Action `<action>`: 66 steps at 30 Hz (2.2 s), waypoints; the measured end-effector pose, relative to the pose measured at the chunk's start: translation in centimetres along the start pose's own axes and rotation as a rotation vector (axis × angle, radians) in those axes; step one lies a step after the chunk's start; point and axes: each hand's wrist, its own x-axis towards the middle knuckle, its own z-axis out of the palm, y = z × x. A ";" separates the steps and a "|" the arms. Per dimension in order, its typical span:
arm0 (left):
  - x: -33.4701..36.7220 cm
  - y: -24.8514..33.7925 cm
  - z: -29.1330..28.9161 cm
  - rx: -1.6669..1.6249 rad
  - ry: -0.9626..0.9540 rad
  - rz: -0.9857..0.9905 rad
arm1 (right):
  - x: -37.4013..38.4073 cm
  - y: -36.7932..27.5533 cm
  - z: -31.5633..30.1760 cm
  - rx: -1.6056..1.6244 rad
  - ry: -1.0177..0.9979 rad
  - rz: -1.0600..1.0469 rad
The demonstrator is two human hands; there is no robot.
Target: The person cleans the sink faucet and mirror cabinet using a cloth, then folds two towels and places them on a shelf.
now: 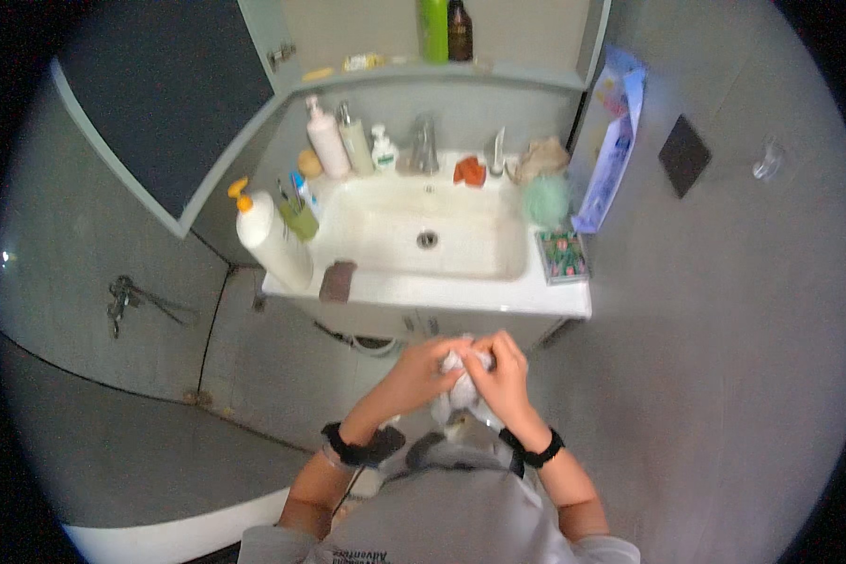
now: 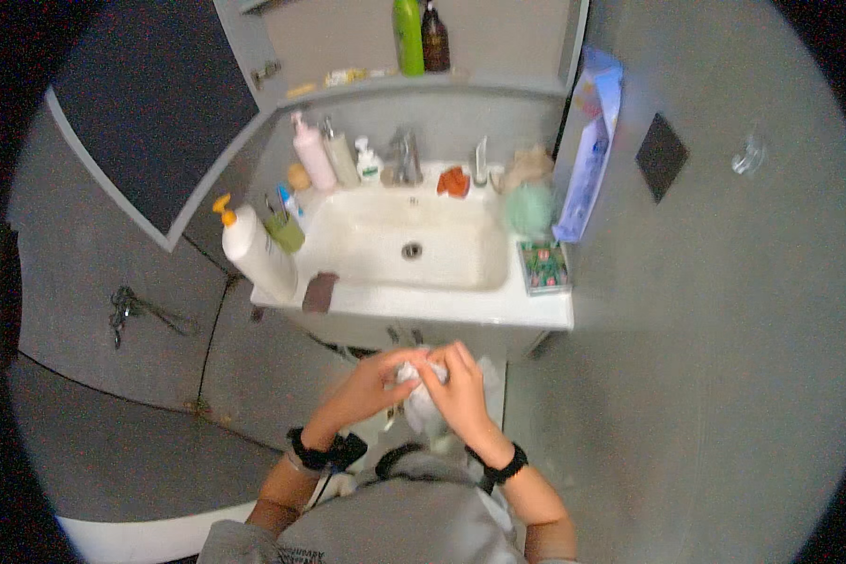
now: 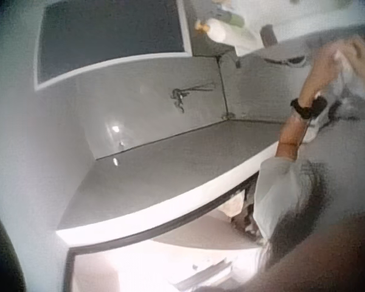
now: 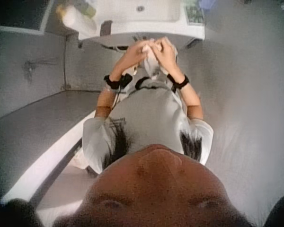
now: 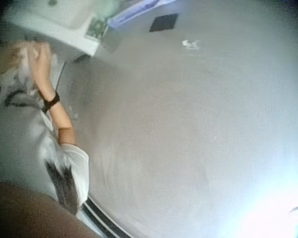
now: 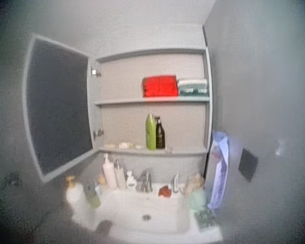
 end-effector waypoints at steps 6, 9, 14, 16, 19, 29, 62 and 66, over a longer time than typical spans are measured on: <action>0.5 0.0 0.0 0.017 0.059 0.065 | -0.1 2.0 -0.7 0.039 -0.102 0.002; 1.1 -0.2 0.2 0.093 0.112 0.222 | 0.2 1.6 -1.3 0.049 -0.154 -0.011; 1.0 -0.7 -0.7 0.217 0.044 0.374 | 0.0 2.5 -2.3 0.092 -0.377 0.105; 0.6 0.4 -1.5 0.174 -0.031 0.245 | 0.1 4.5 -2.7 -0.027 -0.463 -0.047; -0.2 1.5 -3.0 0.151 -0.033 0.186 | -0.6 6.3 -3.7 -0.253 -0.544 -0.128; -1.4 1.9 -6.6 0.182 0.079 0.141 | -0.5 8.6 -7.3 -0.570 -0.554 -0.140; -2.3 -0.5 -11.0 0.313 0.349 0.121 | 7.7 2.3 -10.9 -0.321 -0.189 -0.139; -1.8 -0.7 -10.5 0.295 0.509 0.159 | 7.3 2.3 -10.1 -0.145 -0.052 -0.095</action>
